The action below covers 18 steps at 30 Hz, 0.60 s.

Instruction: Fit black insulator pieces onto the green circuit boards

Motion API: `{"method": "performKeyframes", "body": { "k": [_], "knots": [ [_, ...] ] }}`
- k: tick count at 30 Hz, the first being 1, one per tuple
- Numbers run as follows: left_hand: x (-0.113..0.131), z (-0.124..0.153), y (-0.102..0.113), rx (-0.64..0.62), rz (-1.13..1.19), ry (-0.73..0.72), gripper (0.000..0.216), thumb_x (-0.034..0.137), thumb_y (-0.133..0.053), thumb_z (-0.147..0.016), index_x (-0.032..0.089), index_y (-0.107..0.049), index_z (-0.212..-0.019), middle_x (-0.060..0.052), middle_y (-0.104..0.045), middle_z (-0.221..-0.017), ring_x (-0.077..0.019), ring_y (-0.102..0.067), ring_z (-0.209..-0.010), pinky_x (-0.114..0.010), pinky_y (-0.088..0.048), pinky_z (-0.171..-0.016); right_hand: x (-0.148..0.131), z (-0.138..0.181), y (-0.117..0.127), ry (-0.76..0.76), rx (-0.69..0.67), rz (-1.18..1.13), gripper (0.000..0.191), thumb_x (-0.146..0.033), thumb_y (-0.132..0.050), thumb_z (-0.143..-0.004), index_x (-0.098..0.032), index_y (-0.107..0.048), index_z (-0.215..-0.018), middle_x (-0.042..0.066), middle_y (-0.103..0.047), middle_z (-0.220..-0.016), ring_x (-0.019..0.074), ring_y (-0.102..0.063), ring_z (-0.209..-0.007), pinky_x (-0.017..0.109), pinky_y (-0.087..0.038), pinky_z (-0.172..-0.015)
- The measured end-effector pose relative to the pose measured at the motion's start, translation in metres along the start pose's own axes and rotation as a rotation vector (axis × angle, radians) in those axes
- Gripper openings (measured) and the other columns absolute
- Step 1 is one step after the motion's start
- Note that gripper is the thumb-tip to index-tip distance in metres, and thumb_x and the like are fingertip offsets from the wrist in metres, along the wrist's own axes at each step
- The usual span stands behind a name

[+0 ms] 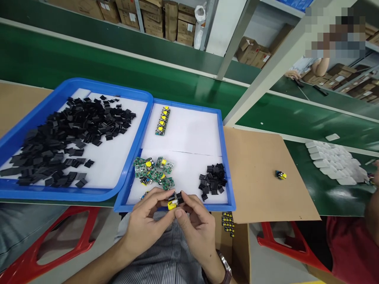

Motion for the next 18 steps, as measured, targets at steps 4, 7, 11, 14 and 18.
{"method": "performKeyframes", "body": {
  "k": [4, 7, 11, 14, 18],
  "knots": [
    [0.001, -0.001, 0.001, -0.003, -0.007, 0.008, 0.039, 0.01, -0.074, -0.088, 0.024, -0.072, -0.125, -0.002, -0.067, -0.097, -0.0125, -0.068, -0.082, -0.023, -0.064, -0.07, -0.003, 0.001, 0.0, 0.009, 0.002, 0.028, 0.034, -0.025, -0.077, -0.094, -0.036, -0.078, -0.126, 0.005, -0.075, -0.106, 0.0184, -0.073, -0.089, 0.031, -0.065, -0.082],
    [0.002, 0.0, 0.001, -0.003, -0.033, -0.016, 0.04, 0.009, -0.074, -0.088, 0.023, -0.071, -0.126, -0.002, -0.067, -0.097, -0.0128, -0.069, -0.082, -0.023, -0.064, -0.071, -0.003, -0.002, 0.0, 0.019, -0.013, 0.04, 0.034, -0.025, -0.076, -0.095, -0.033, -0.077, -0.128, 0.007, -0.074, -0.105, 0.0193, -0.072, -0.09, 0.033, -0.065, -0.082],
    [0.004, 0.0, 0.001, 0.008, -0.089, -0.065, 0.042, 0.008, -0.073, -0.089, 0.023, -0.069, -0.129, -0.003, -0.068, -0.1, -0.0149, -0.07, -0.087, -0.026, -0.064, -0.075, 0.005, -0.004, 0.002, -0.004, -0.026, 0.018, 0.031, -0.028, -0.077, -0.094, -0.031, -0.079, -0.125, 0.007, -0.073, -0.103, 0.02, -0.069, -0.089, 0.033, -0.063, -0.079],
    [0.011, 0.001, 0.0, 0.008, -0.103, -0.127, 0.044, 0.006, -0.071, -0.09, 0.022, -0.068, -0.13, -0.004, -0.069, -0.101, -0.0163, -0.071, -0.091, -0.029, -0.063, -0.079, 0.009, -0.003, 0.003, -0.005, -0.038, 0.02, 0.031, -0.027, -0.076, -0.095, -0.031, -0.079, -0.125, 0.007, -0.072, -0.104, 0.0209, -0.067, -0.094, 0.033, -0.061, -0.079],
    [0.015, 0.002, -0.001, 0.008, -0.118, -0.165, 0.043, 0.003, -0.069, -0.09, 0.021, -0.067, -0.129, -0.005, -0.07, -0.102, -0.0178, -0.071, -0.095, -0.031, -0.063, -0.084, 0.006, -0.003, 0.004, -0.002, -0.063, 0.066, 0.031, -0.025, -0.073, -0.097, -0.031, -0.078, -0.127, 0.008, -0.07, -0.106, 0.0222, -0.066, -0.1, 0.034, -0.06, -0.08]
  ]
}}
Point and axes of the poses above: each hand's wrist, its own z-axis away from the middle knuckle, its own y-axis out of the back of the hand, x = y × z, the point moved 8 cm from there along -z, towards the middle knuckle
